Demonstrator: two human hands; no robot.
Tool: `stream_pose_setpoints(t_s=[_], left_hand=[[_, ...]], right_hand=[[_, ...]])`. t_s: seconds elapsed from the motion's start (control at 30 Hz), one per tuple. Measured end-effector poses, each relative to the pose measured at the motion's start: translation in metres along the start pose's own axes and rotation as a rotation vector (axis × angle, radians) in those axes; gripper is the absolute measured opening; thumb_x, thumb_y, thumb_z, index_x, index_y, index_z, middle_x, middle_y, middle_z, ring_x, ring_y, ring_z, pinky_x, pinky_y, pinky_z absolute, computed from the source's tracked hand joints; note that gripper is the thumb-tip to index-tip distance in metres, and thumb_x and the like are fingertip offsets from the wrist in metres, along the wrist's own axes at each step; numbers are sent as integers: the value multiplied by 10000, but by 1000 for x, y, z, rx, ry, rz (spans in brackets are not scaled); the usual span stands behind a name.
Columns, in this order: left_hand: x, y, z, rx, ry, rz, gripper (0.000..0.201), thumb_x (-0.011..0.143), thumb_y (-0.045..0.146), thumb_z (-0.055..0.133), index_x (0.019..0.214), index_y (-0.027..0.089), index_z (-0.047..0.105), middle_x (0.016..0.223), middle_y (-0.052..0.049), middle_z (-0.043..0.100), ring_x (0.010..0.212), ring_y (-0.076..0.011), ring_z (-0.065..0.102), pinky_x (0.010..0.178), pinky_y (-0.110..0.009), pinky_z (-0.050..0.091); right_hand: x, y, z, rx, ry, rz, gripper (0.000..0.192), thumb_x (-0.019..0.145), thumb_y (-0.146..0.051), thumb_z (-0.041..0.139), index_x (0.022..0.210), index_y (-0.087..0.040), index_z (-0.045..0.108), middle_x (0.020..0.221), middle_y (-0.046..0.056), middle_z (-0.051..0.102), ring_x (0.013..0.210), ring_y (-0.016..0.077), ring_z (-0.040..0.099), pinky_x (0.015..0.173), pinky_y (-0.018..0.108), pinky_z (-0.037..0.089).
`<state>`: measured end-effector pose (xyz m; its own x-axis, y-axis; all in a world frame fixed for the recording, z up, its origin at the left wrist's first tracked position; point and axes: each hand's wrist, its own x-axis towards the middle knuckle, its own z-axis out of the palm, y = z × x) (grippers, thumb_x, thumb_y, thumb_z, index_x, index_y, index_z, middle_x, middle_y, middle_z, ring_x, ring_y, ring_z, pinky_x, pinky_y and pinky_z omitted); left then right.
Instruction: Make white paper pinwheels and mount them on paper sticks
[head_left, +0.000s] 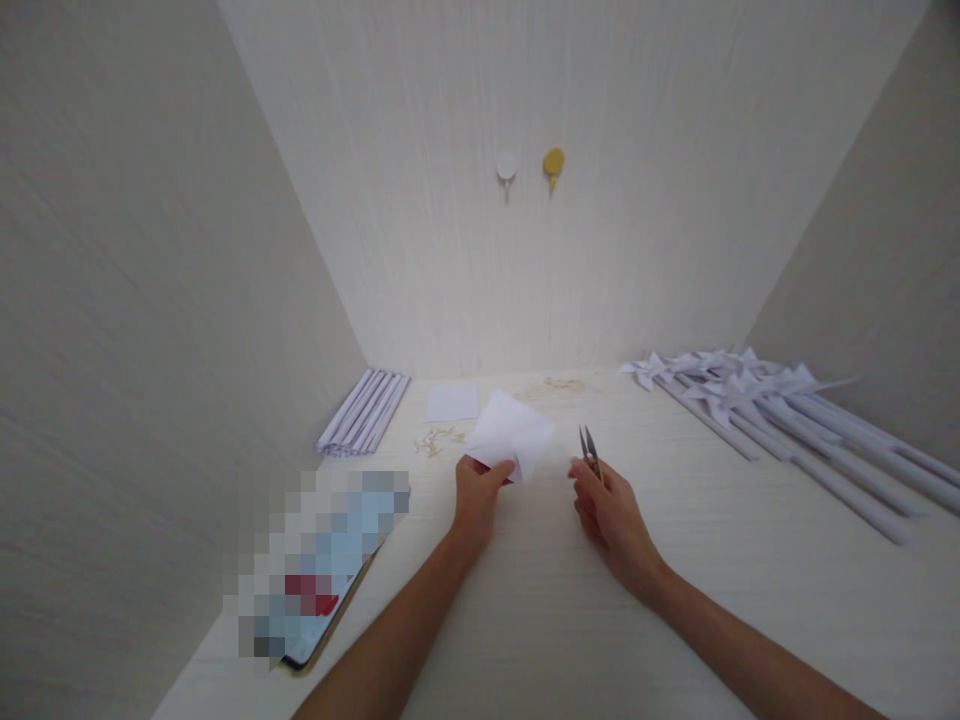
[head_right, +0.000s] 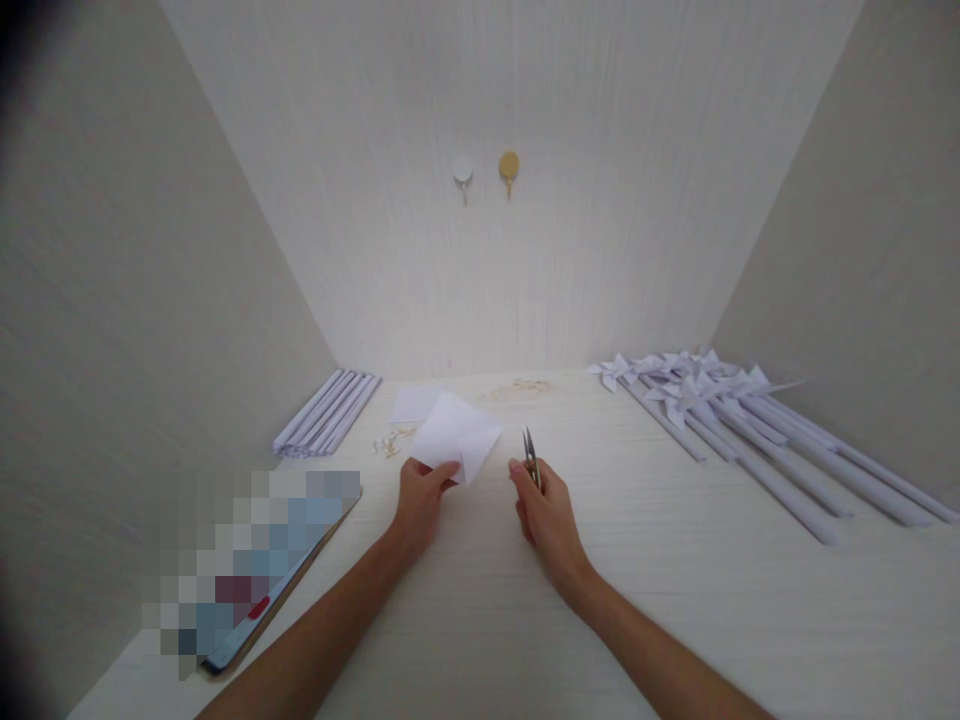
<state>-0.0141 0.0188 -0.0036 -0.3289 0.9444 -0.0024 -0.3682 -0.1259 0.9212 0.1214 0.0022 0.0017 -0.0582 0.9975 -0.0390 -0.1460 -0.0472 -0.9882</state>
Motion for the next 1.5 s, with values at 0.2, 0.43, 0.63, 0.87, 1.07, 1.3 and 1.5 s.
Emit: stream_pose_setpoints(t_s=[0.2,0.43,0.63,0.87,1.07,1.3,1.5], left_hand=[[-5,5,3,99,-167,-1,141,585,205,605,705,135,578,617,17,602,543,-86,541,469,-181,430],[-7,5,4,49,-216,20,274,623,410,563,682,143,548,581,20,561,492,-85,526,402,-177,418],[-15,2,11,318,-426,-40,190,566,279,631,656,114,605,575,-28,604,485,-101,544,417,-181,417],[-16,5,12,281,-326,33,185,648,278,548,598,111,611,550,-39,612,481,-109,540,417,-195,417],[-11,8,9,207,-113,83,223,666,299,532,638,90,605,611,-72,635,578,-155,596,430,-204,433],[-10,9,9,142,-112,30,260,660,320,541,698,73,613,715,-115,654,664,-190,619,464,-211,450],[-11,9,10,151,-150,2,253,636,315,559,651,69,616,688,-114,655,633,-192,619,453,-218,453]], right_hand=[[6,2,-4,-6,89,16,337,630,-389,597,863,-186,460,346,-134,258,264,38,202,257,151,139],[7,7,-4,-79,95,-21,298,618,-354,606,555,-185,369,374,-110,276,292,23,209,299,177,135],[6,7,-2,-84,117,-61,302,612,-358,611,552,-185,371,389,-105,280,316,29,215,312,187,144],[2,6,-2,-94,-54,-44,321,708,-481,468,618,-175,425,385,-104,251,309,33,188,288,169,137],[1,2,-3,-1,-291,44,360,759,-516,328,660,-181,414,400,-105,247,303,34,155,275,151,130],[4,11,-5,-196,-385,24,368,777,-487,331,584,-181,400,420,-75,308,346,47,227,319,165,157],[4,14,-5,-293,-326,-63,391,778,-496,318,551,-185,389,449,-54,336,388,72,274,356,194,186]])
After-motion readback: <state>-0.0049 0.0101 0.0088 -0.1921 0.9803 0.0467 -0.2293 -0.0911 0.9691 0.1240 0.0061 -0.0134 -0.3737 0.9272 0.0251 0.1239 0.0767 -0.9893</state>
